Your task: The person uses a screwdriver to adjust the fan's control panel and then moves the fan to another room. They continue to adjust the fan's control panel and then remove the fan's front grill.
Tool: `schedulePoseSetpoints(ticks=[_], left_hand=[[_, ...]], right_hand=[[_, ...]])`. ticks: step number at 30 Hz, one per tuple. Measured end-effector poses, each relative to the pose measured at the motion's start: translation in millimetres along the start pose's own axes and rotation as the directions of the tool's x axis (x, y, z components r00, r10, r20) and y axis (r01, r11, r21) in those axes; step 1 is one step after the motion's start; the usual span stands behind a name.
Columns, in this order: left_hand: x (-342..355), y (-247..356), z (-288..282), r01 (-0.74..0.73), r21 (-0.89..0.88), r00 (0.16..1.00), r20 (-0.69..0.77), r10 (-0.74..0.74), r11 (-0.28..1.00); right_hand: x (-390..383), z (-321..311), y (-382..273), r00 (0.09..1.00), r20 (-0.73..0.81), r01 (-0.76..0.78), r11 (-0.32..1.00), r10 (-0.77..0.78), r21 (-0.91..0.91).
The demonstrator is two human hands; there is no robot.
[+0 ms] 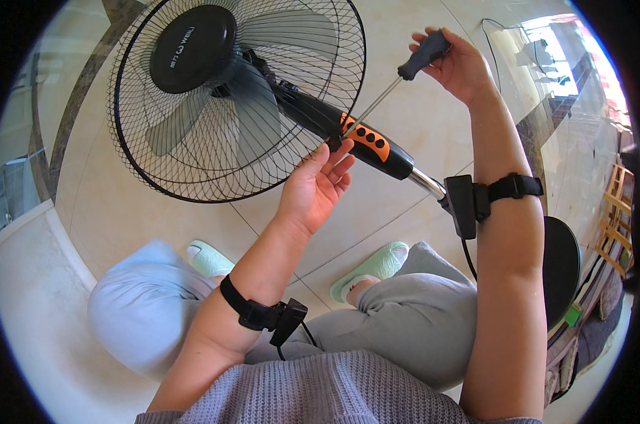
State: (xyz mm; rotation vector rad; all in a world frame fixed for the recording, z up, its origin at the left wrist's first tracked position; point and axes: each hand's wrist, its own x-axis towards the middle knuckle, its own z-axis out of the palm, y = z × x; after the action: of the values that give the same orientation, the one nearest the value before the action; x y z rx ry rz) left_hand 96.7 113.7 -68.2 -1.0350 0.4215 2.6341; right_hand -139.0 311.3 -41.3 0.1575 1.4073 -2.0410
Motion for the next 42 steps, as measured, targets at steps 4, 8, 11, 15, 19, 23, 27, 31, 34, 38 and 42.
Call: schedulePoseSetpoints(ticks=[4,8,11,15,19,23,27,31,34,38,42], left_hand=[[-1.1,-1.7,-0.1,-0.016,-0.003,1.0,-0.002,0.016,1.0],[-2.2,-2.5,0.8,-0.03,0.013,0.999,-0.03,0.03,0.999],[-1.9,-2.0,1.9,-0.044,0.034,0.998,-0.036,0.045,0.998],[-1.1,-3.5,1.7,-0.068,0.131,0.993,-0.09,0.08,0.989],[-0.8,-4.2,1.1,-0.111,0.153,0.992,-0.046,0.119,0.982],[-0.6,-1.7,0.8,-0.067,0.094,0.996,-0.057,0.072,0.993],[-0.3,-0.7,0.9,-0.078,0.079,0.996,-0.038,0.081,0.994],[0.3,-1.7,0.7,-0.087,0.086,0.995,-0.038,0.091,0.993],[0.7,-1.9,0.4,-0.091,0.087,0.995,-0.027,0.094,0.992],[0.4,-1.2,0.3,-0.088,0.096,0.996,-0.007,0.089,0.992],[-0.2,-1.7,0.8,-0.087,0.117,0.995,-0.028,0.091,0.989]], right_hand=[[-0.2,2.1,3.0,0.956,-0.293,-0.1,0.955,0.015,-0.278],[-7.0,2.9,-6.5,0.997,0.08,0.023,0.999,-0.021,-0.023],[-5.7,2.2,-12.9,0.998,0.056,0.011,0.996,-0.006,-0.086],[-1.1,0.3,-12.7,0.997,0.079,-0.018,0.995,0.026,-0.096],[2.3,-3.5,-11.9,0.991,0.117,-0.051,0.994,0.063,-0.099],[8.4,-6.5,-10.6,0.987,0.144,-0.051,0.994,0.064,-0.094],[13.6,-7.1,-6.7,0.989,0.144,-0.034,0.997,0.043,-0.063],[16.2,-7.6,-4.1,0.989,0.139,-0.033,0.995,0.046,-0.095],[17.9,-8.4,-3.2,0.987,0.152,-0.035,0.995,0.048,-0.092],[19.4,-9.5,-2.2,0.984,0.168,-0.05,0.994,0.065,-0.095],[18.4,-10.6,-1.7,0.985,0.154,-0.058,0.991,0.076,-0.117]])
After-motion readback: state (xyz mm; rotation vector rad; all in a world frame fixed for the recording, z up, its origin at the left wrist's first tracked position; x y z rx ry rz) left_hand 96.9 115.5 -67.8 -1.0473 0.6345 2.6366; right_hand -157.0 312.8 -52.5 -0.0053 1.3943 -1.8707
